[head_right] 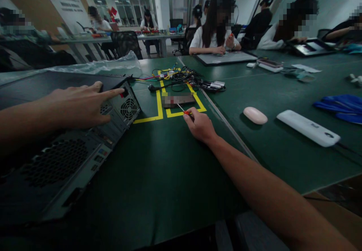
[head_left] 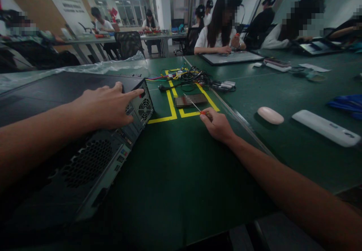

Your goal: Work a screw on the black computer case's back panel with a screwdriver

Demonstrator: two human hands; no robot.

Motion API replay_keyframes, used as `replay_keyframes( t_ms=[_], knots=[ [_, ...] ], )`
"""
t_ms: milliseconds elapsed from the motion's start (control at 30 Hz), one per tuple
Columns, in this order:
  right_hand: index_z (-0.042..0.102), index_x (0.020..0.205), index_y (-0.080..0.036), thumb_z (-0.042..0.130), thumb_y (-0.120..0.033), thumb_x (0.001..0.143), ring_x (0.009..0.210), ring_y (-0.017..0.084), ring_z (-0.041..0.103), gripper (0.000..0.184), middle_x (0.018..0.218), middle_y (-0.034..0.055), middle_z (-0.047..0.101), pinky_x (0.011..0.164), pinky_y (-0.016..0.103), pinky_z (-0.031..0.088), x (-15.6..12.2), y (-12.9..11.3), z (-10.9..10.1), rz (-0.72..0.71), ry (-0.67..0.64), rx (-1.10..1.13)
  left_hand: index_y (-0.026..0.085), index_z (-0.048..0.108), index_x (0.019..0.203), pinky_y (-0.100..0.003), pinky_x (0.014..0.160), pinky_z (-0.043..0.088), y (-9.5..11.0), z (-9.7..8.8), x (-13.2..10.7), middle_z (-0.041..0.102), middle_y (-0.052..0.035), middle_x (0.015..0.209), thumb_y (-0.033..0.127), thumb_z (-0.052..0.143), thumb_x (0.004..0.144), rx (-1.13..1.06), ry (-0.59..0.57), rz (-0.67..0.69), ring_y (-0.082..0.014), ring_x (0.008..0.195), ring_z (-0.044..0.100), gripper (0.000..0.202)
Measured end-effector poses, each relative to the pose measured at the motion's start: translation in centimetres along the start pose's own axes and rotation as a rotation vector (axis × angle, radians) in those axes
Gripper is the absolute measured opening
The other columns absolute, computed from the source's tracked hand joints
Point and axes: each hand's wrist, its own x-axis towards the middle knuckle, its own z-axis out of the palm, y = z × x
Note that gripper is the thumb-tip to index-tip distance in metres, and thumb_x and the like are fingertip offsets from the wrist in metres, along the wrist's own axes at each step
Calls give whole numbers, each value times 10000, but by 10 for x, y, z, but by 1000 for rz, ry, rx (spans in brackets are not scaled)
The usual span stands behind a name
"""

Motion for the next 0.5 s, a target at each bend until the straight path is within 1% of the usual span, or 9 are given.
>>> replay_keyframes(
  t_ms=[67,167,267,333,367,433,500],
  knots=[
    [709,1185,-194,524,-426,1078,714,206,597,315,761,11,663,716,357,412,0,1,0,-13,6,6,406,255,1822,-728,938,604,-8,2,1,493,-261,1654,570,573,1055,12,-8,-6,-583,1291,670,847],
    [700,1163,-207,513,-451,1055,695,211,575,326,769,20,672,700,356,374,0,2,1,-17,12,16,403,224,1828,-719,978,589,-28,11,6,453,-261,1697,578,562,1060,48,-40,-18,-581,1325,658,857],
    [695,1157,-217,504,-464,1051,698,215,573,330,779,26,684,700,354,370,0,3,2,-10,15,20,408,204,1829,-712,1021,571,-58,24,11,331,-259,1804,596,560,1059,74,-65,-49,-598,1415,603,869],
    [694,1162,-217,503,-472,1050,707,219,583,338,787,30,690,699,354,373,0,2,2,-4,11,20,387,180,1834,-710,1066,541,-82,35,14,292,-263,1831,596,576,1045,64,-79,-72,-602,1454,572,908],
    [694,1165,-217,501,-475,1050,714,221,589,342,789,30,691,700,353,376,0,2,2,-1,7,19,370,168,1838,-696,1083,532,-94,40,14,289,-260,1836,595,587,1032,55,-79,-64,-593,1450,580,936],
    [696,1169,-218,500,-478,1050,728,225,601,346,793,32,694,705,354,383,-1,1,2,2,0,16,324,159,1843,-683,1139,491,-116,48,14,246,-260,1856,596,587,1014,46,-77,-68,-590,1498,537,972],
    [699,1169,-220,506,-479,1047,736,231,609,346,803,38,702,709,358,384,-1,-1,2,6,-3,11,281,138,1848,-666,1151,483,-133,53,13,224,-256,1865,590,524,1021,57,-83,-88,-584,1503,536,963]
  ],
)
